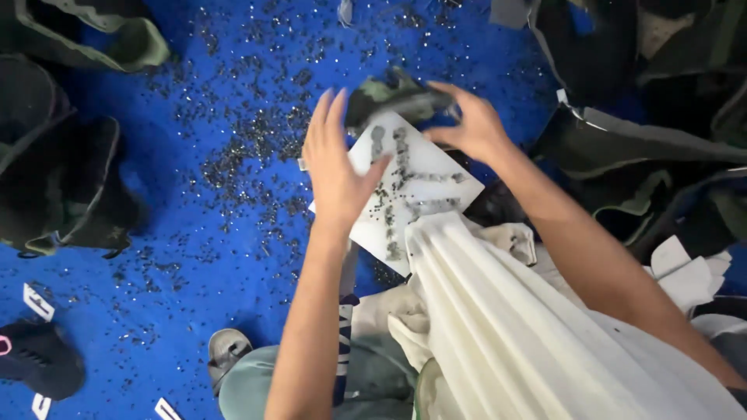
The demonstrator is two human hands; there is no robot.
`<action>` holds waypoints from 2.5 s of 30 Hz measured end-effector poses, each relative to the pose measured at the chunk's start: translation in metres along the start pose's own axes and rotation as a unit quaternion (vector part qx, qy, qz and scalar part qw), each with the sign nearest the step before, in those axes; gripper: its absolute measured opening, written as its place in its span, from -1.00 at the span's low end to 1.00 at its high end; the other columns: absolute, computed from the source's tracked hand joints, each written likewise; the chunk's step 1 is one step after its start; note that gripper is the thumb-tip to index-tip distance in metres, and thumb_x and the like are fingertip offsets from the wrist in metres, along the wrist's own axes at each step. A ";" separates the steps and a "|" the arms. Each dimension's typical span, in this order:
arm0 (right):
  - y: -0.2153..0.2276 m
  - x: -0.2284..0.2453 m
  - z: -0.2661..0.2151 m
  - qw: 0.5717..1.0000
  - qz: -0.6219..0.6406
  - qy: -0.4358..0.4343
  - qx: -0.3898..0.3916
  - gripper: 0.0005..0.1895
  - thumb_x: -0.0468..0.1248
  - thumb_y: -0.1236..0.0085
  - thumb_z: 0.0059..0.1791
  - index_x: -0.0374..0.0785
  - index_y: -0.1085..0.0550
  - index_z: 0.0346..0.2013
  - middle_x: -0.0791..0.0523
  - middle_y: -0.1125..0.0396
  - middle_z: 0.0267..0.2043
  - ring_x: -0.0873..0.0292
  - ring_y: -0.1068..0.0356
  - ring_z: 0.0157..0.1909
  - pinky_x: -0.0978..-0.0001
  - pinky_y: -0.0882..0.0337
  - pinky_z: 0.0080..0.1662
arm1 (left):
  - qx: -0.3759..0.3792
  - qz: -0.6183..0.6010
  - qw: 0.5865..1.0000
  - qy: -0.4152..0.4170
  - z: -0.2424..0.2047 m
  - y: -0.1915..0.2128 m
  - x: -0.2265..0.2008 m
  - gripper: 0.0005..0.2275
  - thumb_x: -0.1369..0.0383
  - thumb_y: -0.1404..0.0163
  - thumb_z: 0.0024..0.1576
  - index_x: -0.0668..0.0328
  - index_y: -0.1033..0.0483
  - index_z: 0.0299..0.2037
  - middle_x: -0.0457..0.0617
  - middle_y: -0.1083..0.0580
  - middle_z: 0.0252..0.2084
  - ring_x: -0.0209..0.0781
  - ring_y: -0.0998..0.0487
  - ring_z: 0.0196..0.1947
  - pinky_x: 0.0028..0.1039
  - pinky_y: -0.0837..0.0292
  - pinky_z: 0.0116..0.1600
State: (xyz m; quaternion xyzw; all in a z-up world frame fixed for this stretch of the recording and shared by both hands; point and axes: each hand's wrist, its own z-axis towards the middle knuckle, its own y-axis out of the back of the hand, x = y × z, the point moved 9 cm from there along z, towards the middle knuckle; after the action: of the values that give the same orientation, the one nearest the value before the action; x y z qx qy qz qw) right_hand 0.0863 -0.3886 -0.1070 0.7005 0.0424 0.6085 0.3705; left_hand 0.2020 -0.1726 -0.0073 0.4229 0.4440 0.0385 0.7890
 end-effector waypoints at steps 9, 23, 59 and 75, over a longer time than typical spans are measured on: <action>-0.008 0.028 0.010 0.988 -0.075 0.131 0.039 -0.42 -0.40 -0.18 -0.11 0.01 -0.52 0.22 0.08 -0.45 0.17 0.10 -0.57 0.00 0.29 -0.52 0.01 | 0.167 -0.156 0.972 0.048 0.009 -0.042 0.058 -0.64 0.60 0.12 0.09 0.16 -0.58 0.06 0.18 -0.57 0.03 0.11 -0.60 0.10 -0.23 -0.45 0.23; -0.061 0.043 -0.120 0.874 -0.384 0.261 0.141 -0.36 -0.34 -0.05 -0.11 -0.02 -0.42 0.30 0.15 -0.18 0.45 0.18 -0.43 -0.55 0.37 -0.44 -0.46 | 0.181 0.100 0.963 -0.174 -0.128 -0.068 0.007 -0.50 0.54 0.00 -0.04 0.31 -0.45 0.21 0.23 -0.40 0.31 0.15 -0.40 0.34 -0.16 -0.17 0.46; -0.096 0.047 -0.052 0.964 0.201 0.094 0.143 -0.84 -0.58 0.11 0.08 -0.43 -0.41 -0.09 -0.04 -0.52 0.00 0.15 -0.55 -0.02 0.42 -0.52 -0.02 | 0.098 -0.084 0.875 0.467 -0.305 0.071 0.012 -0.30 0.36 -0.25 -0.20 0.29 -0.31 0.23 0.18 -0.60 -0.17 -0.02 -0.67 -0.23 -0.33 -0.53 -0.07; -0.103 0.037 -0.066 0.973 0.134 0.146 0.123 -0.70 -0.53 0.02 0.04 -0.43 -0.49 0.06 -0.08 -0.49 0.02 0.05 -0.52 0.03 0.30 -0.52 0.04 | 0.010 -0.140 0.954 0.266 -0.202 0.014 0.004 -0.65 0.37 -0.27 -0.13 0.26 -0.42 -0.19 0.01 -0.51 -0.42 -0.13 -0.57 -0.44 -0.32 -0.49 -0.26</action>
State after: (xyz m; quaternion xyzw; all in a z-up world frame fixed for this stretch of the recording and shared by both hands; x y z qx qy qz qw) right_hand 0.0775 -0.2639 -0.1365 0.6439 0.0764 0.7381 0.1866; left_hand 0.0610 -0.0335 -0.0504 0.3390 0.6929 0.0347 0.6355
